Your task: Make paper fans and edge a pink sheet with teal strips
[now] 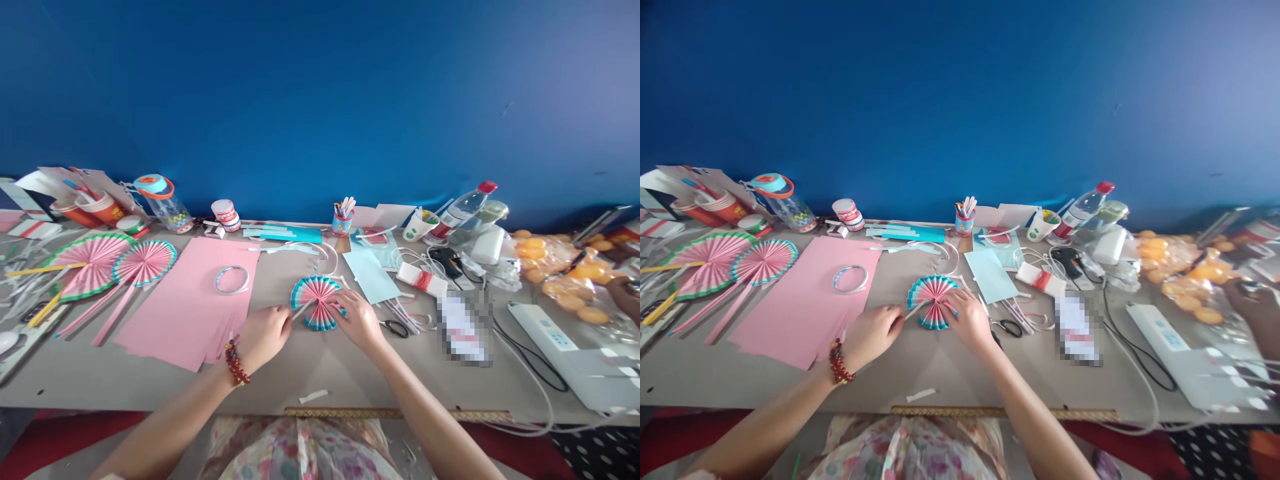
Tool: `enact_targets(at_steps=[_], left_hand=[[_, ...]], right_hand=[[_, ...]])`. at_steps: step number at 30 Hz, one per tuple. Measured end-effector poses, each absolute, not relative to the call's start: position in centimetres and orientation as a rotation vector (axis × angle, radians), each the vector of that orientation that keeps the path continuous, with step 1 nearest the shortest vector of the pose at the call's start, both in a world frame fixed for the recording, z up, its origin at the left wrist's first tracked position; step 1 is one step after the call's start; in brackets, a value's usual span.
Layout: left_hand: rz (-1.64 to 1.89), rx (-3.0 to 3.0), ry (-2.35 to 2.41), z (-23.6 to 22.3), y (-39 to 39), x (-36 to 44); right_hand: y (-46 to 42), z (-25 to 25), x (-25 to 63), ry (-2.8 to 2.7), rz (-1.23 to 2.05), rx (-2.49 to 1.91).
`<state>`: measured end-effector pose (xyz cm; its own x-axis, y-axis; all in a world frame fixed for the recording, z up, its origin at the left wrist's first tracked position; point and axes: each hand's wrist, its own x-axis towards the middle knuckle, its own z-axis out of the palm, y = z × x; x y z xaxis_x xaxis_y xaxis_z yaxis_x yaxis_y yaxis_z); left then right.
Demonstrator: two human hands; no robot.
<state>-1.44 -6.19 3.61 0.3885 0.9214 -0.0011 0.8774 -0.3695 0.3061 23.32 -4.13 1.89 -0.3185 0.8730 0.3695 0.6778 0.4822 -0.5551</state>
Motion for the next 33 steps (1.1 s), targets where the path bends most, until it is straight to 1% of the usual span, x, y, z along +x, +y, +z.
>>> enact_targets(at_steps=[4, 8, 16, 24, 33], left_hand=[[0.166, 2.482, 1.601, 3.4, -6.2, 0.0], [0.184, 2.501, 1.597, 3.0, -6.2, 0.5], [0.207, 2.495, 1.493, 1.9, -5.9, 0.7], [0.185, 2.471, 1.419, 1.9, -5.9, 0.5], [0.262, 2.409, 1.412, 1.8, -6.1, 0.7]], right_hand=[[-3.1, 0.9, 23.1, -2.241, 0.355, -1.254], [-3.0, 0.5, 23.0, -2.318, 0.343, -1.239], [-2.0, 1.5, 23.4, -2.458, 0.411, -1.164], [-0.3, 2.3, 23.6, -2.583, 0.549, -1.094], [0.0, 2.5, 23.3, -2.609, 0.545, -1.105]])
